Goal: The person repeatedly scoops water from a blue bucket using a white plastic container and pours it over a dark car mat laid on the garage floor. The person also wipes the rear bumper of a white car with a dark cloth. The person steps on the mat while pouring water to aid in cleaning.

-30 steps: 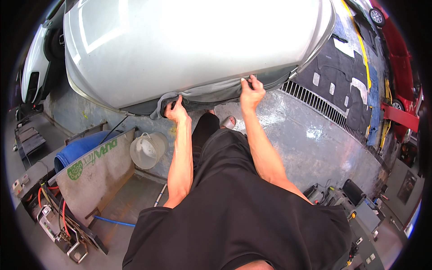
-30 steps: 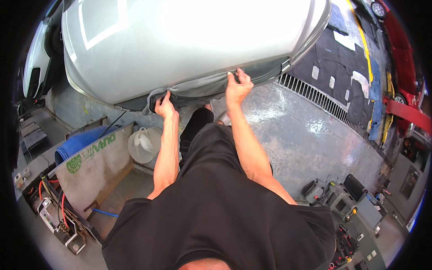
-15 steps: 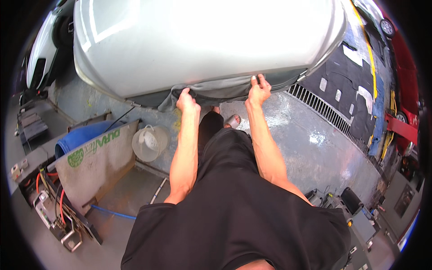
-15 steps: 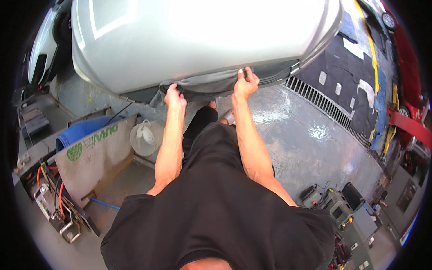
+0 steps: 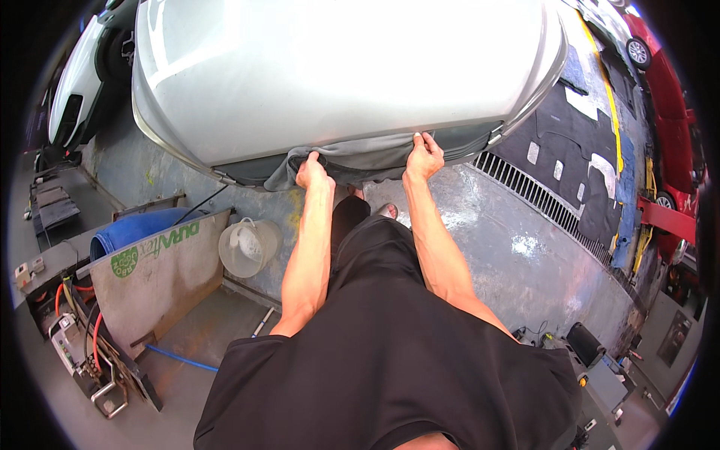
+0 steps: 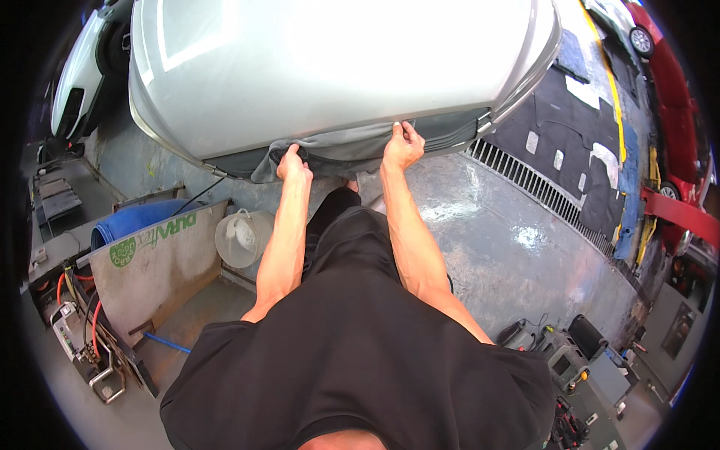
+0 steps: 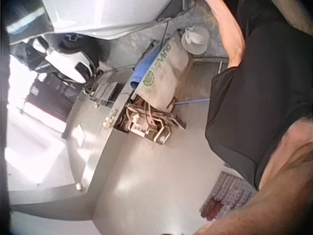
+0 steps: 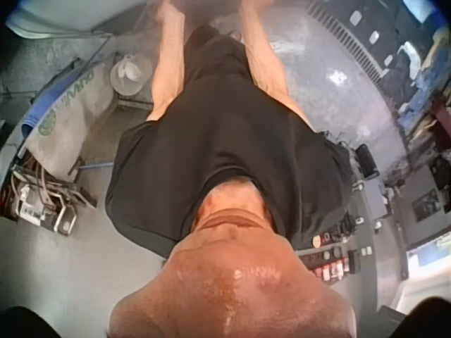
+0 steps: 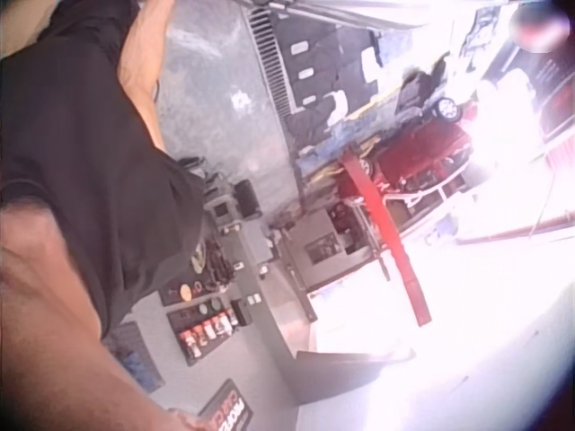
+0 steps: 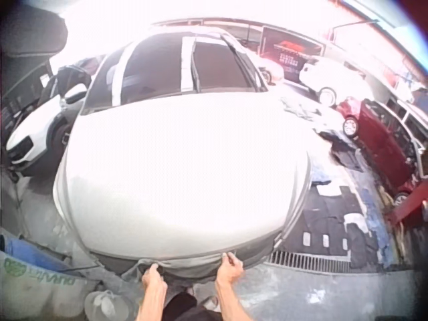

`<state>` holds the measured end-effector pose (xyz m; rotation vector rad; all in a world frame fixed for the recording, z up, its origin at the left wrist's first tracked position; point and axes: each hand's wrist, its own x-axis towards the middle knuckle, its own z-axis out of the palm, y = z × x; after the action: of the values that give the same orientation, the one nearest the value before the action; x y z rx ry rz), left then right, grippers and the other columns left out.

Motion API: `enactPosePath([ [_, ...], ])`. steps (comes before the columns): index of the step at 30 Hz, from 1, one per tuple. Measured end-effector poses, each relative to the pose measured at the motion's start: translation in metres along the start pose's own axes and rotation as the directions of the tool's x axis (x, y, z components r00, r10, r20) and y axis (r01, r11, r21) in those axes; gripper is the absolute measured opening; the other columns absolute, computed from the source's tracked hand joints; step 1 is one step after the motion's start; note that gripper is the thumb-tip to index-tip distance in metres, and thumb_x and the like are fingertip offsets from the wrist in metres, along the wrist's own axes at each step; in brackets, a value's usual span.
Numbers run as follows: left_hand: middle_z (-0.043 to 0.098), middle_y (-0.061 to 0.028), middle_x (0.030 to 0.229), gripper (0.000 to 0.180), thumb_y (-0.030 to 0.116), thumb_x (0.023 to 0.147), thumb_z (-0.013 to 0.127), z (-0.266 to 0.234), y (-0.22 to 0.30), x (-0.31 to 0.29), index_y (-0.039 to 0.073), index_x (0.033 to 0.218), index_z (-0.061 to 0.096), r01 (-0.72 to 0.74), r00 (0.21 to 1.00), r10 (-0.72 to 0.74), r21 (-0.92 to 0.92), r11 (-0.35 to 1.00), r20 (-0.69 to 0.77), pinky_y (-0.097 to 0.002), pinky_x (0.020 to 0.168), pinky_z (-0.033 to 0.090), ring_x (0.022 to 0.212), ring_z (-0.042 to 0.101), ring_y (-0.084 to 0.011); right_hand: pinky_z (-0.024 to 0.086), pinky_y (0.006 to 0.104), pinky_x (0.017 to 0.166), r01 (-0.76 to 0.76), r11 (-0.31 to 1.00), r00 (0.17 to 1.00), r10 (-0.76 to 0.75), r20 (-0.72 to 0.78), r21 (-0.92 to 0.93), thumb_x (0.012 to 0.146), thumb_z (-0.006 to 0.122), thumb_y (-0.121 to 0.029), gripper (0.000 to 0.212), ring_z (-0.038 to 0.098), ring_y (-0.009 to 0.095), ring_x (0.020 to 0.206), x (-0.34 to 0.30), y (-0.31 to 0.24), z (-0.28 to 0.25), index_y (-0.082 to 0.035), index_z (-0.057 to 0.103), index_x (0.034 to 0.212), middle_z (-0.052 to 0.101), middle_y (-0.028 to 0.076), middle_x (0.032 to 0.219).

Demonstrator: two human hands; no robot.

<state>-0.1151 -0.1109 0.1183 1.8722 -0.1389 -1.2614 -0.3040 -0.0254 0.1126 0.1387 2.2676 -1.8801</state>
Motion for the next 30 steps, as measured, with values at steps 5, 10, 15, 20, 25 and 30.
enactPosePath([
  [5,0.051,0.0007,0.089,0.017,0.005,0.077,0.063,-0.003,0.013,-0.006,0.011,0.092,0.058,0.357,0.927,-0.314,-0.233,0.904,0.203,-0.0375,0.078,0.042,0.08,0.048,-0.014,0.05,0.0274,0.069,-0.046,0.989,0.997,0.038,0.065,0.14,0.075,0.083,-0.001,0.018,0.057,0.014,0.076,0.01,0.002,-0.003,0.001,0.077,0.092,0.055,0.004,0.099],
  [10,0.049,0.0022,0.076,0.022,-0.005,0.068,0.056,0.014,0.014,0.011,0.012,0.082,0.053,0.441,0.883,-0.367,-0.248,0.863,0.293,-0.0374,0.074,0.042,0.061,0.046,-0.0131,0.049,0.0287,0.075,-0.034,0.989,0.992,0.016,0.127,0.142,0.075,0.084,-0.003,0.02,0.055,0.015,0.082,0.017,0.005,-0.002,-0.001,0.077,0.093,0.053,0.004,0.104],
  [15,0.051,0.0009,0.079,0.017,-0.002,0.073,0.06,0.003,0.011,0.01,0.011,0.081,0.053,0.417,0.889,-0.335,-0.252,0.873,0.312,-0.0375,0.08,0.043,0.07,0.051,-0.0152,0.048,0.0307,0.085,-0.028,0.999,0.965,0.037,0.26,-0.038,0.078,0.081,-0.005,0.031,0.053,0.017,0.091,0.011,-0.002,-0.017,-0.003,0.074,0.108,0.049,0.007,0.112],
  [20,0.06,-0.0033,0.11,0.013,0.009,0.086,0.059,-0.013,0.012,-0.014,0.007,0.098,0.058,0.302,0.896,-0.2,-0.214,0.929,0.397,-0.0392,0.097,0.041,0.106,0.06,-0.0193,0.052,0.0287,0.084,-0.032,0.997,0.962,0.048,0.269,-0.063,0.083,0.079,-0.008,0.043,0.06,0.016,0.093,-0.02,-0.004,-0.03,-0.001,0.068,0.123,0.057,0.009,0.114],
  [25,0.055,-0.0117,0.14,0.063,0.009,0.083,0.056,-0.016,0.005,-0.029,-0.001,0.145,0.046,0.175,0.915,-0.08,-0.212,0.961,0.395,-0.0384,0.11,0.035,0.133,0.052,-0.025,0.051,0.0316,0.088,0.2,0.962,0.902,-0.106,0.42,-0.187,0.087,0.075,-0.012,0.053,0.058,0.016,0.104,-0.033,-0.002,-0.03,-0.004,0.059,0.136,0.049,0.012,0.128],
  [30,0.044,-0.013,0.154,0.079,0.004,0.07,0.053,-0.011,0.004,-0.022,0.0,0.148,0.043,0.213,0.896,-0.098,-0.226,0.95,0.433,-0.0411,0.119,0.019,0.145,0.04,-0.0249,0.049,0.0323,0.092,0.033,0.987,0.886,0.043,0.461,-0.155,0.086,0.072,-0.008,0.054,0.054,0.017,0.102,-0.019,-0.005,-0.027,-0.006,0.058,0.139,0.041,0.011,0.132],
])
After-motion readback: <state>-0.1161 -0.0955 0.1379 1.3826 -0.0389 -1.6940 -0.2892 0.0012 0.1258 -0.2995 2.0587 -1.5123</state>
